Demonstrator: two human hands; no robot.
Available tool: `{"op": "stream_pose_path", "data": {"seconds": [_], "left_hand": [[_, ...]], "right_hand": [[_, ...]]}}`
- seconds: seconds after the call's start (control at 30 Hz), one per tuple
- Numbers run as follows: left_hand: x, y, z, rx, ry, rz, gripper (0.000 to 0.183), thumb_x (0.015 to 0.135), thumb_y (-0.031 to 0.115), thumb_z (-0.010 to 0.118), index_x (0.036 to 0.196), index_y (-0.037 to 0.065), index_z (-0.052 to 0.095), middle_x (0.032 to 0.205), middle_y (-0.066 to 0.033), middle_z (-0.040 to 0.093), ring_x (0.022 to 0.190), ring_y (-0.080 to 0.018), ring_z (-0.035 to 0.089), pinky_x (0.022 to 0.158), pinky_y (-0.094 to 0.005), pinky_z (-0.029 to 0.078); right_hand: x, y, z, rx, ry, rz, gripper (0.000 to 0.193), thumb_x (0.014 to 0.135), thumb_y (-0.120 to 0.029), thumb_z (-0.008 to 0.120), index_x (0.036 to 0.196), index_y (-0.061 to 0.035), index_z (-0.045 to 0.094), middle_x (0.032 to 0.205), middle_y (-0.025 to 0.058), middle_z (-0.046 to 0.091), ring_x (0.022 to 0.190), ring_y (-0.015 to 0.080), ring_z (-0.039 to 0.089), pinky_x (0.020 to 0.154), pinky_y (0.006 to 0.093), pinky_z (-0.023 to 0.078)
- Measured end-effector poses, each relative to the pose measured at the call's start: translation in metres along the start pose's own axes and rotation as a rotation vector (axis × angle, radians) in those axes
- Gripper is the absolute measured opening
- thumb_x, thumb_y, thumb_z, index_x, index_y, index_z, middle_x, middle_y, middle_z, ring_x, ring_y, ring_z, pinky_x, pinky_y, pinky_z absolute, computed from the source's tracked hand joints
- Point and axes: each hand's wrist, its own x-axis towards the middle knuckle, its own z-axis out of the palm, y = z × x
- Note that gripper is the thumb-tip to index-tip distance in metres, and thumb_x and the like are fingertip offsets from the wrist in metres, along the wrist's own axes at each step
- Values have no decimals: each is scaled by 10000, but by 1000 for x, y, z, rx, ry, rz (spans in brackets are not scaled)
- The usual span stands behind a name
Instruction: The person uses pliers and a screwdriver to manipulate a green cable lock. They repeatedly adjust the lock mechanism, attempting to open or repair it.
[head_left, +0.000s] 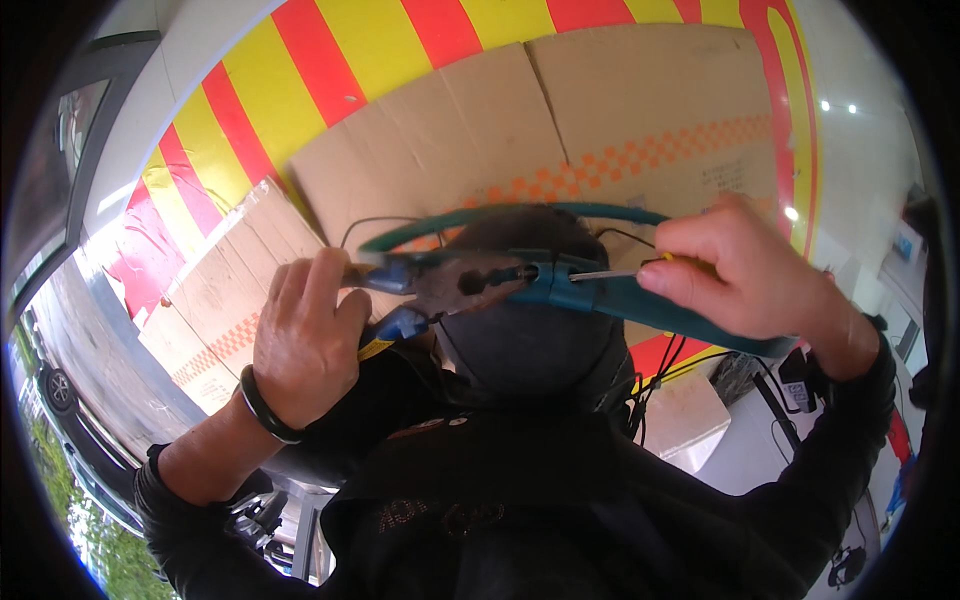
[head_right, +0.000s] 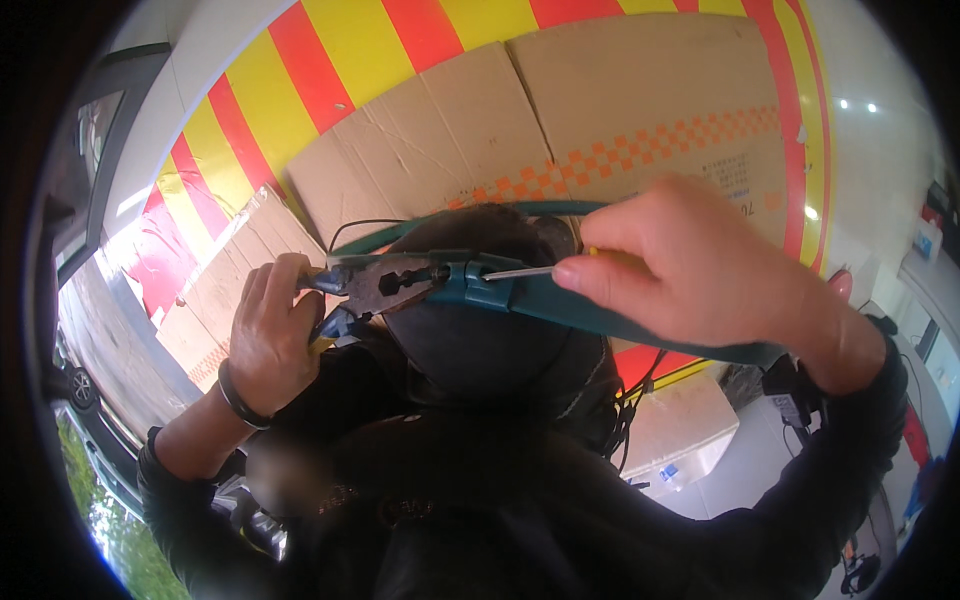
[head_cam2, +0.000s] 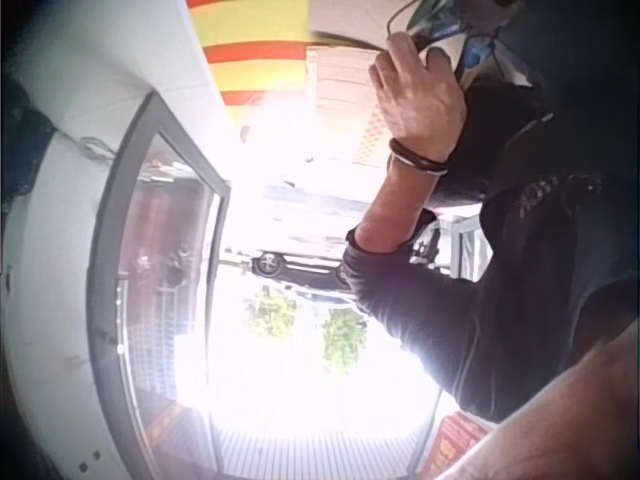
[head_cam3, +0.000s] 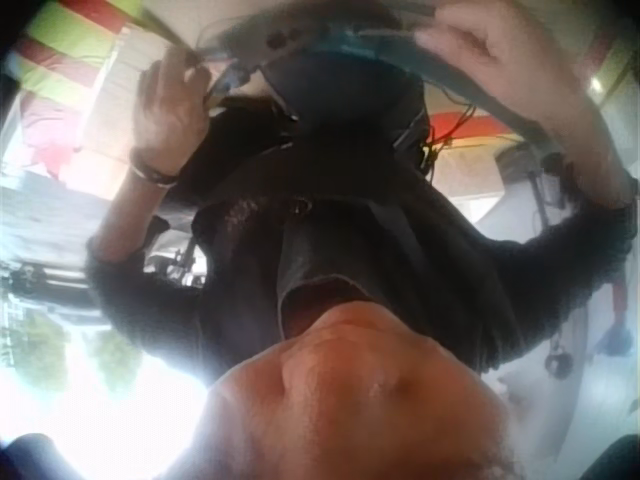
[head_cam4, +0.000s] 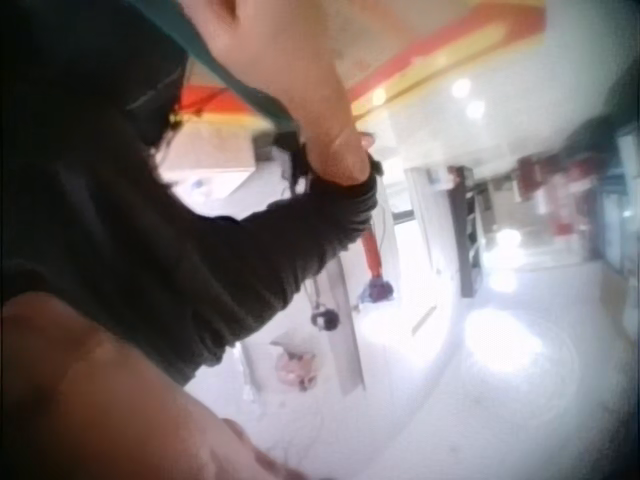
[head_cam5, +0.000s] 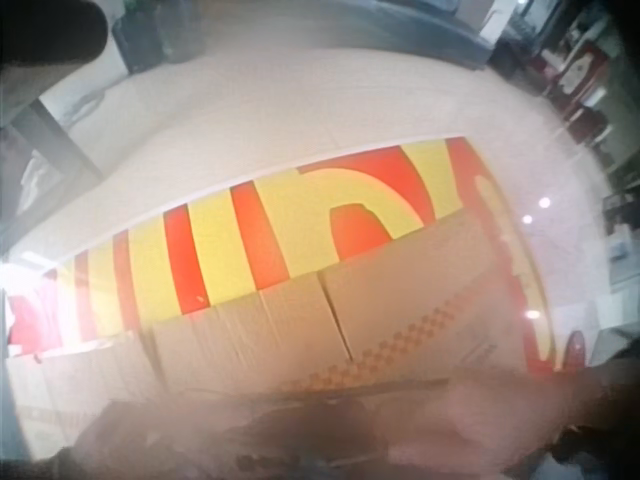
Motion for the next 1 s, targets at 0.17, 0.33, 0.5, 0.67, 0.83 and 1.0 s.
{"op": "stream_pose_path", "data": {"seconds": [0.17,0.33,0.5,0.67,0.83,1.0], "left_hand": [[-2,-3,6,-117,-31,-7,258,576,-112,682,827,-97,622,1116,-218,530,940,-379,570,810,-415,496],[0,-3,8,-86,-34,-4,203,610,-72,669,810,-65,641,1093,-205,538,944,-351,572,825,-409,494],[2,-1,7,-51,-8,0,180,631,-50,655,810,-49,649,1078,-201,543,945,-342,573,831,-412,492],[3,0,5,-39,5,-3,173,635,-47,648,808,-49,640,1081,-201,541,951,-345,570,833,-415,490],[3,0,3,-22,-5,-2,166,642,-43,645,808,-52,634,1077,-201,538,954,-353,567,841,-419,487],[5,1,3,-15,-4,0,155,648,-41,643,801,-55,629,1077,-202,535,955,-356,566,843,-422,487]], "right_hand": [[-5,-11,23,-458,405,-232,343,731,-187,829,691,-36,524,621,103,483,516,289,491,463,385,352],[-9,-6,24,-158,391,-106,267,792,-162,800,752,-16,580,628,97,478,542,266,503,482,362,351],[-14,-3,18,86,238,50,305,893,-199,733,724,-25,548,579,118,447,506,284,484,484,360,345],[-10,-2,22,122,187,94,338,934,-233,699,719,-30,536,575,120,433,485,244,418,479,349,325],[-10,2,30,402,137,212,342,960,-232,668,738,-14,526,586,85,423,522,190,353,505,318,317],[-16,0,33,393,145,200,288,961,-166,650,775,-1,505,622,59,410,533,142,401,505,305,305]]}}
